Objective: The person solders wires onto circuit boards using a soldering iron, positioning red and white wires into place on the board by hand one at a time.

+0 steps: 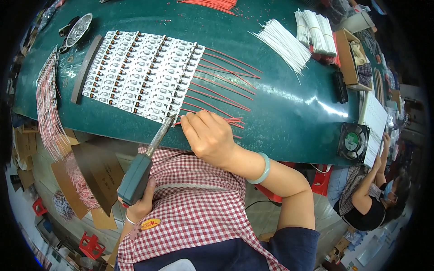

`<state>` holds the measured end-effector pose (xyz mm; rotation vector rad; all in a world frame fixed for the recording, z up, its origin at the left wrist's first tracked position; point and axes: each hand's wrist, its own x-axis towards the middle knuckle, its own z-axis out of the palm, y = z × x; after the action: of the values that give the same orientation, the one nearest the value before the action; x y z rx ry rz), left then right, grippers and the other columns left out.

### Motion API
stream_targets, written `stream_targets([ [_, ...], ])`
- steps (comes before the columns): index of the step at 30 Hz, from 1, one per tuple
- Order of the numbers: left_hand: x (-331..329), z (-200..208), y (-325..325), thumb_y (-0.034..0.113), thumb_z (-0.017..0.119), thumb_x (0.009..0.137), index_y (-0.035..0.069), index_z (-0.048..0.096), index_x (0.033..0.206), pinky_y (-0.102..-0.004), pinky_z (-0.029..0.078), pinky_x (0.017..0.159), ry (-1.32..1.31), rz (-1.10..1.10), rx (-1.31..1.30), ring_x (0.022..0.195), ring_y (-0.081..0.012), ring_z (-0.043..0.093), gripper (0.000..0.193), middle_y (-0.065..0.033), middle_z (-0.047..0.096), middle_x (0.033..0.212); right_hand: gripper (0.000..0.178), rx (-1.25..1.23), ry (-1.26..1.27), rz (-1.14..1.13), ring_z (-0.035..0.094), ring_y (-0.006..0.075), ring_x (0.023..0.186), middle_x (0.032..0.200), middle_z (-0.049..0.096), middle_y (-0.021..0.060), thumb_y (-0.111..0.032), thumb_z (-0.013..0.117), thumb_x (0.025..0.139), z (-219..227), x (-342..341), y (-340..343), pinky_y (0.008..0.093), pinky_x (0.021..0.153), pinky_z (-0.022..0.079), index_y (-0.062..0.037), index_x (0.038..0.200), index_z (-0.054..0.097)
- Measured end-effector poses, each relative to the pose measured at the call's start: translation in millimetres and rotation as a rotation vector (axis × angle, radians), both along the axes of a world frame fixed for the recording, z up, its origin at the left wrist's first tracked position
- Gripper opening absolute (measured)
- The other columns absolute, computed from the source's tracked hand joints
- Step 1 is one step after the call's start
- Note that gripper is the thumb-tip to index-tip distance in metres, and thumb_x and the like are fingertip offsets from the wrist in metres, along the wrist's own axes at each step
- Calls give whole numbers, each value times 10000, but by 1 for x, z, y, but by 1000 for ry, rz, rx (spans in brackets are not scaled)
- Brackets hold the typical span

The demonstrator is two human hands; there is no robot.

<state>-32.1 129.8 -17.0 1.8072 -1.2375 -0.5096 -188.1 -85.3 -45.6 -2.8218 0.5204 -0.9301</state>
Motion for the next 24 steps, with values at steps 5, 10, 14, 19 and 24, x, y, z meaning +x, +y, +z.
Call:
stream_targets([
  [5,0,-1,-4,-28,785,765,-63,728,974,-353,584,729,-65,-24,-28,856,-325,735,219,-184,718,990,322,-12,27,2,680,235,793,969,728,132,-75,690,751,1,0,0,333,618,524,58,1043,706],
  [10,1,2,-5,-29,789,763,-59,722,959,-347,577,706,-95,-55,-28,833,-307,728,209,-174,712,985,329,-18,35,-5,681,237,796,972,727,138,-79,686,744,0,0,2,335,624,536,57,1043,708],
  [14,-1,-11,13,-21,794,768,-68,722,970,-351,575,677,65,32,19,792,-307,726,220,-180,714,952,332,-28,40,-10,681,238,797,975,725,138,-81,683,747,1,1,2,338,628,541,55,1049,706],
  [19,0,-16,19,-1,792,793,-85,725,1004,-367,591,702,49,68,-15,810,-336,745,237,-213,728,957,330,-18,53,-14,681,238,805,980,720,134,-78,681,752,1,-1,2,337,630,540,52,1054,703],
  [24,1,-19,26,17,785,816,-97,729,1032,-385,606,762,33,58,8,877,-371,758,250,-239,733,1001,326,24,-11,8,669,238,803,962,705,112,-48,688,745,3,-1,1,341,619,530,53,1055,702],
])
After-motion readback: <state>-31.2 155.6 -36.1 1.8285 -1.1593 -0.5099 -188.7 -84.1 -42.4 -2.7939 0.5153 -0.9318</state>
